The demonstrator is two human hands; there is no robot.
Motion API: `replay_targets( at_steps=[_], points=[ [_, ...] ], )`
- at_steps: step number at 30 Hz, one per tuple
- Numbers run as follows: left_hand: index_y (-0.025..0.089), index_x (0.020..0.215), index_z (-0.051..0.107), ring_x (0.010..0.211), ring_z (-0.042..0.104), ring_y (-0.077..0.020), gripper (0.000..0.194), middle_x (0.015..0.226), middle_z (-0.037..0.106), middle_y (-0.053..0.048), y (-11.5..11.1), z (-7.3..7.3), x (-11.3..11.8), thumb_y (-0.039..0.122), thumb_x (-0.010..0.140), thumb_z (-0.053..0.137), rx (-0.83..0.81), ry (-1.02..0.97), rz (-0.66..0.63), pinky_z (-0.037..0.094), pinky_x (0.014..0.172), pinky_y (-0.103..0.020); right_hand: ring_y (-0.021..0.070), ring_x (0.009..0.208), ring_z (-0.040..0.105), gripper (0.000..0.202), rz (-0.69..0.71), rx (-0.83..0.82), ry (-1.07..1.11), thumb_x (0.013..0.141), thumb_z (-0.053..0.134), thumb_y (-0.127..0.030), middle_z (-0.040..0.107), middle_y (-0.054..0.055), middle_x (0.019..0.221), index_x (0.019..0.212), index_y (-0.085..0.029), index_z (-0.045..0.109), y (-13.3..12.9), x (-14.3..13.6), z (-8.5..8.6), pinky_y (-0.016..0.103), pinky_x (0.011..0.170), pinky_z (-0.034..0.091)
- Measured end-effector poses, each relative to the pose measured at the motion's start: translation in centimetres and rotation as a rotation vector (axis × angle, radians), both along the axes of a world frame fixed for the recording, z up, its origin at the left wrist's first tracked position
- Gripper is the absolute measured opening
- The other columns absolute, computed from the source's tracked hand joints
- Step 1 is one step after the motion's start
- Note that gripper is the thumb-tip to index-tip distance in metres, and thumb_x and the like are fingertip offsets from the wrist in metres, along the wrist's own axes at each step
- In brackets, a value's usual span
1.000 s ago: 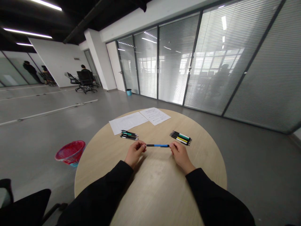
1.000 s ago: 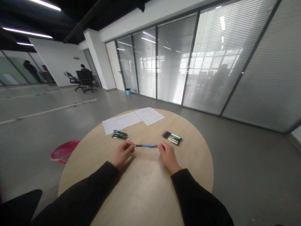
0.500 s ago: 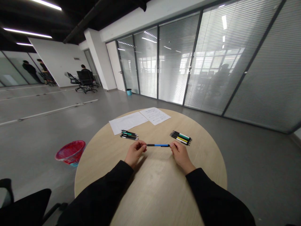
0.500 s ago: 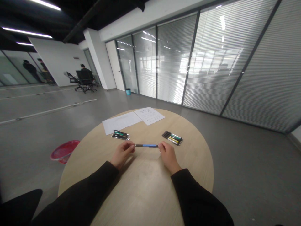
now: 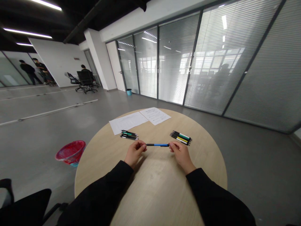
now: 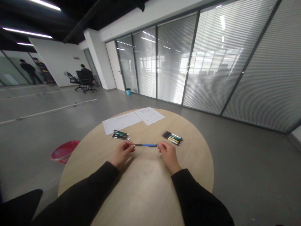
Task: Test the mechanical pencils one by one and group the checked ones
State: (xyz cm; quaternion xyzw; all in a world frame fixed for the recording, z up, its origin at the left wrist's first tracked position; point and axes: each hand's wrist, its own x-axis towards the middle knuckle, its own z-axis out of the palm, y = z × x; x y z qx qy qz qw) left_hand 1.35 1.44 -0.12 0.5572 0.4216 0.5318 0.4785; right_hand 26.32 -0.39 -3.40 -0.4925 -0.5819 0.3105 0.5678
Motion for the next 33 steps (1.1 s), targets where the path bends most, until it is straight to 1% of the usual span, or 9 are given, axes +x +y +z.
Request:
replay_targets(
  at_steps=[4, 8, 13, 19, 28, 33],
  points=[
    [0.015, 0.076, 0.063, 0.061, 0.06, -0.0134, 0.023, 0.063, 0.063, 0.001, 0.07, -0.03, -0.01, 0.033, 0.07, 0.077, 0.005, -0.005, 0.012, 0.049, 0.063, -0.027, 0.0212, 0.071, 0.067, 0.039, 0.006, -0.017, 0.077, 0.085, 0.061, -0.052, 0.071, 0.01, 0.084, 0.093, -0.016, 0.072, -0.01, -0.19, 0.09, 0.034, 0.068, 0.058],
    [0.015, 0.076, 0.063, 0.06, 0.06, -0.013, 0.023, 0.063, 0.063, 0.001, 0.1, -0.22, 0.01, 0.032, 0.07, 0.078, 0.001, -0.028, 0.02, 0.048, 0.062, -0.026, 0.0222, 0.077, 0.068, 0.034, 0.024, -0.009, 0.112, 0.082, 0.066, -0.048, 0.072, 0.011, 0.092, 0.095, -0.017, 0.071, 0.27, -0.24, -0.37, 0.036, 0.071, 0.059],
    [0.015, 0.077, 0.063, 0.062, 0.06, -0.013, 0.023, 0.064, 0.064, 0.0, 0.06, -0.27, 0.04, 0.032, 0.071, 0.078, 0.0, -0.027, 0.016, 0.049, 0.064, -0.027, 0.0215, 0.072, 0.067, 0.032, 0.0, -0.012, 0.072, 0.083, 0.065, -0.047, 0.071, 0.01, 0.087, 0.093, -0.017, 0.07, 0.49, -0.08, -0.75, 0.035, 0.068, 0.057],
    [0.015, 0.078, 0.063, 0.062, 0.06, -0.0134, 0.024, 0.065, 0.064, 0.0, 0.15, -0.4, -0.08, 0.033, 0.072, 0.077, 0.003, -0.013, 0.011, 0.049, 0.064, -0.027, 0.0199, 0.068, 0.065, 0.028, -0.009, -0.017, 0.034, 0.085, 0.062, -0.043, 0.068, 0.007, 0.079, 0.092, -0.017, 0.069, 0.14, -0.09, -0.19, 0.032, 0.066, 0.054],
    [0.014, 0.077, 0.063, 0.061, 0.059, -0.0123, 0.023, 0.063, 0.063, 0.001, 0.16, -0.38, 0.01, 0.032, 0.072, 0.077, -0.003, -0.027, 0.005, 0.047, 0.063, -0.025, 0.0189, 0.065, 0.064, 0.028, -0.016, -0.028, 0.029, 0.084, 0.062, -0.044, 0.067, 0.005, 0.076, 0.089, -0.017, 0.069, 0.23, 0.02, -0.29, 0.029, 0.062, 0.052],
    [0.014, 0.077, 0.063, 0.061, 0.059, -0.0127, 0.025, 0.064, 0.064, 0.001, 0.19, -0.38, 0.01, 0.033, 0.071, 0.078, -0.005, -0.032, 0.005, 0.048, 0.063, -0.026, 0.0188, 0.065, 0.064, 0.028, -0.013, -0.029, 0.031, 0.085, 0.061, -0.043, 0.067, 0.005, 0.076, 0.09, -0.017, 0.069, 0.23, 0.03, -0.35, 0.03, 0.062, 0.052]
  ],
)
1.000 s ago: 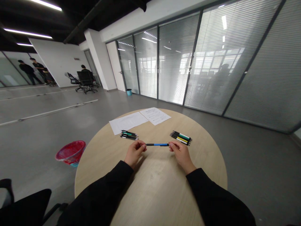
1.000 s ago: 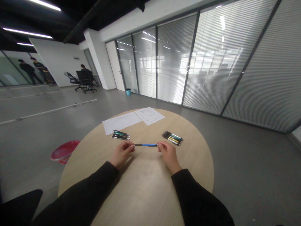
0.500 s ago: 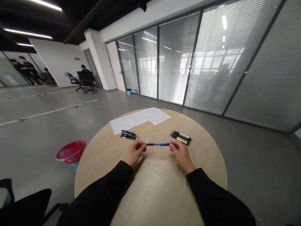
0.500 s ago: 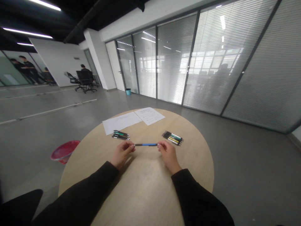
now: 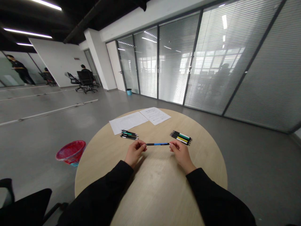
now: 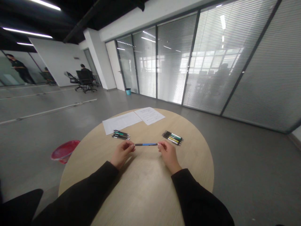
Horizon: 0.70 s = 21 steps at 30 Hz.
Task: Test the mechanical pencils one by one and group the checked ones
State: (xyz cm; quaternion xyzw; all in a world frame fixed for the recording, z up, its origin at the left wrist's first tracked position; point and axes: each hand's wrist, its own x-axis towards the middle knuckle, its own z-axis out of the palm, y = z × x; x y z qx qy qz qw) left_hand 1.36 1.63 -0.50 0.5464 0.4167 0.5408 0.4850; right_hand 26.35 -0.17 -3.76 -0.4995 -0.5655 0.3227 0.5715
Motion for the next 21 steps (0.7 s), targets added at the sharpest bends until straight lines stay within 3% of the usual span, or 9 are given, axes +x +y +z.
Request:
replay_targets(
  at_steps=[21],
  points=[
    [0.015, 0.078, 0.063, 0.062, 0.06, -0.0127, 0.024, 0.065, 0.064, 0.0, -0.14, 0.09, -0.11, 0.033, 0.071, 0.078, 0.0, -0.011, -0.003, 0.048, 0.063, -0.026, 0.0179, 0.062, 0.061, 0.031, -0.01, 0.017, -0.033, 0.086, 0.059, -0.047, 0.065, 0.004, 0.072, 0.087, -0.017, 0.068, -0.08, 0.04, -0.07, 0.029, 0.059, 0.05]
  ],
)
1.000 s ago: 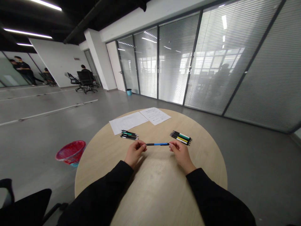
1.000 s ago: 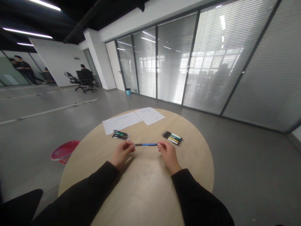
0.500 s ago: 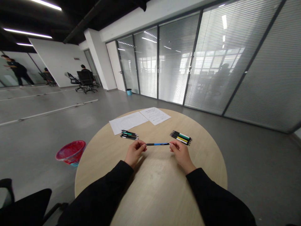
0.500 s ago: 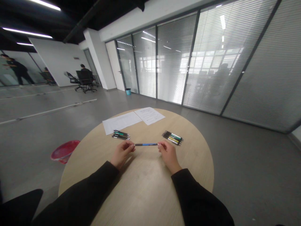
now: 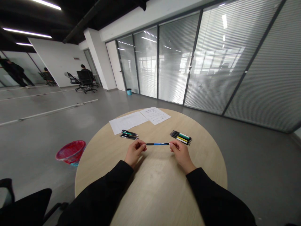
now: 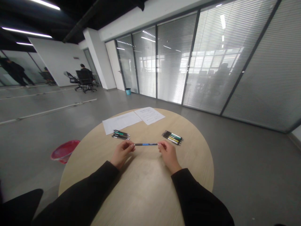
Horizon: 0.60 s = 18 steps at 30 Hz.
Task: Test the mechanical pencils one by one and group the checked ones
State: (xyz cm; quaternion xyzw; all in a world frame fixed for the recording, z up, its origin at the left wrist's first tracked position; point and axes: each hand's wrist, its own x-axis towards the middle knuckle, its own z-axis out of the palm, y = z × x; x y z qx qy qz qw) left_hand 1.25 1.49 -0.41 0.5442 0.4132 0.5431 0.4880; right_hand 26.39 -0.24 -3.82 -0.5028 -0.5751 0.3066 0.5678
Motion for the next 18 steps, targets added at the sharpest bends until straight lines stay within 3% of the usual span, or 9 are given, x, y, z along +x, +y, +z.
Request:
replay_targets(
  at_steps=[18],
  points=[
    [0.015, 0.077, 0.062, 0.061, 0.059, -0.0122, 0.024, 0.064, 0.063, 0.001, 0.1, -0.06, -0.04, 0.033, 0.072, 0.078, 0.005, 0.002, -0.015, 0.047, 0.062, -0.025, 0.0167, 0.06, 0.058, 0.029, 0.004, 0.005, -0.051, 0.089, 0.056, -0.045, 0.062, 0.002, 0.069, 0.085, -0.018, 0.066, -0.07, 0.06, -0.07, 0.027, 0.058, 0.048]
  ],
)
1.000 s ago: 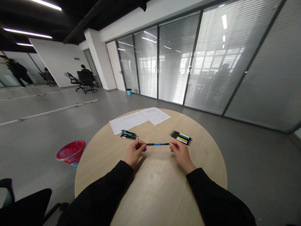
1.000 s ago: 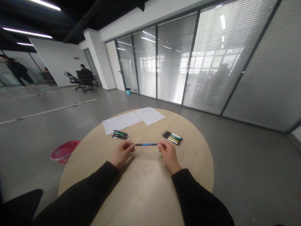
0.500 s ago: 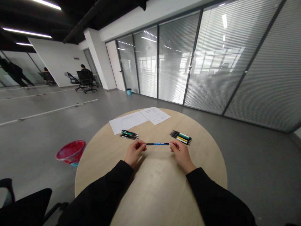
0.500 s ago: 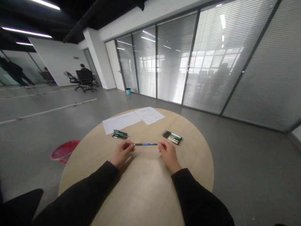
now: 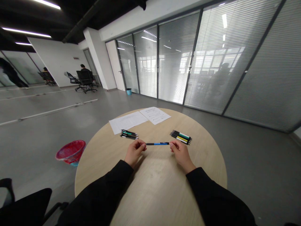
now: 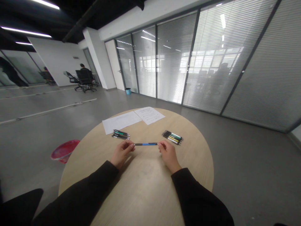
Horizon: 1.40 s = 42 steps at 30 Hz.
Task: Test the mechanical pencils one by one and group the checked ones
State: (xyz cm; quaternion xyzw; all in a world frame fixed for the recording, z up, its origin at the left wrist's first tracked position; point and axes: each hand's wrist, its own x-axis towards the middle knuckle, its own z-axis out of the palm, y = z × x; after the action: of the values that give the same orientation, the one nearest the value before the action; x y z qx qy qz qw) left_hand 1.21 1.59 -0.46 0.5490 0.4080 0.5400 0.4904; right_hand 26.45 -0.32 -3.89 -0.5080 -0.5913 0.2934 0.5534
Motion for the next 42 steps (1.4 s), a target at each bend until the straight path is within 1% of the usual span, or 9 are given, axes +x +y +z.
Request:
replay_targets(
  at_steps=[10, 18, 26, 42],
  points=[
    [0.015, 0.077, 0.063, 0.061, 0.06, -0.0127, 0.026, 0.064, 0.063, 0.001, -0.07, -0.02, 0.11, 0.035, 0.072, 0.079, -0.002, -0.01, 0.012, 0.048, 0.063, -0.026, 0.0169, 0.059, 0.056, 0.033, -0.006, -0.008, -0.036, 0.09, 0.053, -0.049, 0.06, 0.002, 0.066, 0.083, -0.018, 0.064, 0.0, 0.08, 0.09, 0.027, 0.056, 0.044],
    [0.015, 0.077, 0.063, 0.06, 0.059, -0.012, 0.027, 0.063, 0.063, 0.001, 0.05, -0.24, 0.12, 0.036, 0.071, 0.079, 0.004, -0.01, 0.011, 0.047, 0.061, -0.025, 0.0153, 0.057, 0.053, 0.031, -0.016, 0.018, -0.081, 0.092, 0.052, -0.045, 0.057, 0.0, 0.062, 0.077, -0.019, 0.061, -0.12, 0.02, 0.3, 0.026, 0.055, 0.04],
    [0.015, 0.077, 0.063, 0.061, 0.061, -0.0135, 0.03, 0.065, 0.064, 0.0, -0.07, 0.09, 0.09, 0.038, 0.069, 0.08, -0.006, 0.009, 0.02, 0.049, 0.063, -0.027, 0.015, 0.054, 0.051, 0.034, -0.02, 0.01, -0.091, 0.091, 0.051, -0.048, 0.056, -0.001, 0.059, 0.074, -0.019, 0.06, -0.15, 0.01, 0.39, 0.025, 0.053, 0.038],
    [0.015, 0.078, 0.063, 0.061, 0.06, -0.0132, 0.028, 0.065, 0.064, 0.0, -0.03, -0.12, 0.01, 0.038, 0.072, 0.079, -0.002, 0.017, 0.014, 0.048, 0.063, -0.026, 0.0144, 0.055, 0.048, 0.034, -0.009, 0.012, -0.136, 0.092, 0.049, -0.046, 0.052, -0.002, 0.059, 0.072, -0.019, 0.06, -0.17, 0.09, 0.4, 0.025, 0.052, 0.033]
  ],
)
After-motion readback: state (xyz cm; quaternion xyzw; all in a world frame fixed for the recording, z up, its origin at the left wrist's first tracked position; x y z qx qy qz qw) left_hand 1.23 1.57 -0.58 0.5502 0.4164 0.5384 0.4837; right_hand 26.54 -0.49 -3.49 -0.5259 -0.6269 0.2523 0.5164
